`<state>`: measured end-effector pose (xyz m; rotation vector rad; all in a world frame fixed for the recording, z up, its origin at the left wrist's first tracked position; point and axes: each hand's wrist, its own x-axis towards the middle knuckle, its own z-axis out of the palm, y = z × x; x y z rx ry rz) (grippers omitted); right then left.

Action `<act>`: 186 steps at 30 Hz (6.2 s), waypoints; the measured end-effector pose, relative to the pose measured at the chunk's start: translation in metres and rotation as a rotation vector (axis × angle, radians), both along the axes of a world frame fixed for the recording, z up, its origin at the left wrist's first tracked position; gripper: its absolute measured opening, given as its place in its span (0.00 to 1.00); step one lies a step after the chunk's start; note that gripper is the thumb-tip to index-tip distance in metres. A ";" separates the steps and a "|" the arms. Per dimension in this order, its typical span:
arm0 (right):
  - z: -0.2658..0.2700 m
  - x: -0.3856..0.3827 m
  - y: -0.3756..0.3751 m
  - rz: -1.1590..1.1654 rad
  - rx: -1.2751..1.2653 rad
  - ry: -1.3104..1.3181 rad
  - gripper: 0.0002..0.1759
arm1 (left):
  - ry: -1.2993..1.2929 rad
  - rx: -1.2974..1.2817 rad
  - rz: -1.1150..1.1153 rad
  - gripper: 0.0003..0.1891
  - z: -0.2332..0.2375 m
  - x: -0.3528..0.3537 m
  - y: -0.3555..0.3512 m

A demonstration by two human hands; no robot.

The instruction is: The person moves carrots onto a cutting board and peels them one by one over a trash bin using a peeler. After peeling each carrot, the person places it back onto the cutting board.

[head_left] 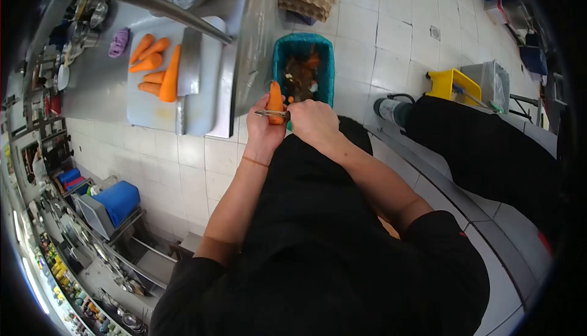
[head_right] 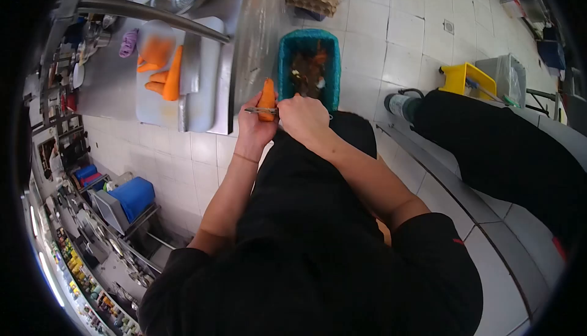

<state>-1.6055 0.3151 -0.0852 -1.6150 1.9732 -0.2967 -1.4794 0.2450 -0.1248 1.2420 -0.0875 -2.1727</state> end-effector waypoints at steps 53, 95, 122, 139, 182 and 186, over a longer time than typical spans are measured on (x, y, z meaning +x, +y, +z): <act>-0.115 0.005 0.027 0.107 0.158 -0.126 0.08 | -0.068 0.240 0.233 0.15 -0.101 0.006 0.042; -0.166 -0.016 -0.026 0.007 0.209 -0.108 0.09 | -0.159 0.071 -0.028 0.19 -0.062 0.007 0.045; -0.103 -0.003 0.016 0.110 0.328 -0.248 0.09 | -0.145 0.128 0.085 0.18 -0.077 0.008 0.052; -0.194 -0.006 -0.034 -0.060 0.203 -0.104 0.11 | -0.043 0.120 -0.045 0.20 -0.086 0.015 0.043; -0.171 -0.005 -0.007 -0.072 0.103 -0.026 0.08 | -0.251 0.140 -0.028 0.18 -0.095 -0.006 0.021; -0.204 -0.022 -0.037 -0.095 0.261 -0.115 0.10 | -0.020 0.160 -0.119 0.20 -0.087 -0.003 0.020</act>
